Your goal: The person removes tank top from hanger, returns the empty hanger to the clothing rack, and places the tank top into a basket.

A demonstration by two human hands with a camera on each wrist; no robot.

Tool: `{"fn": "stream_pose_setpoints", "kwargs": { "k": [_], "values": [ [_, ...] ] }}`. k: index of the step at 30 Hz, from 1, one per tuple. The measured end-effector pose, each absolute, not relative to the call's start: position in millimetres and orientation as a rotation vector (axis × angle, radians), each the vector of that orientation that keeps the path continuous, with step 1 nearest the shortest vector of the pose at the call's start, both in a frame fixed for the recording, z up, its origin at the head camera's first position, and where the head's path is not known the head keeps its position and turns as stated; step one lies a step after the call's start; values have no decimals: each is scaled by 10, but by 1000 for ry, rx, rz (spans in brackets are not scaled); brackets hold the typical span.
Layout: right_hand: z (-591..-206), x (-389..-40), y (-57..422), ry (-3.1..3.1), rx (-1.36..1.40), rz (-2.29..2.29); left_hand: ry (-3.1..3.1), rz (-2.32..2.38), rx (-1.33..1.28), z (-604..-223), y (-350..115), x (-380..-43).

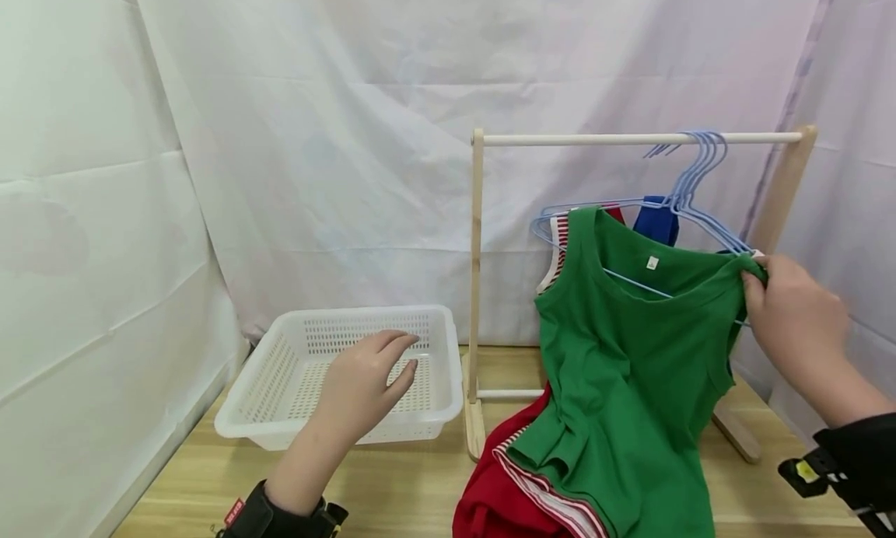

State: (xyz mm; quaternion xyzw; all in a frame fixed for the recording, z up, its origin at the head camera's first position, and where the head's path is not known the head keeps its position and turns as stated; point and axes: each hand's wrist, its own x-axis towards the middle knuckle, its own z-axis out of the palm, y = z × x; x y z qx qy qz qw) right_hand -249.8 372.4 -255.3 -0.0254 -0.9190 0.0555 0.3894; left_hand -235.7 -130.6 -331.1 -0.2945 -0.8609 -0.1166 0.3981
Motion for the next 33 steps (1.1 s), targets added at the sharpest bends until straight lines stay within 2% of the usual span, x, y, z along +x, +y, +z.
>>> {"fn": "stream_pose_setpoints", "kwargs": {
  "k": [18,33],
  "values": [
    [-2455,-2596,3681,-2268,99,118,-2149,-305,-740,-3277,-1224,-2417],
    [-2339,-2625,3530,-2207,55,273,-2137,-336,-734,-3200,-1083,-2458]
  ]
}}
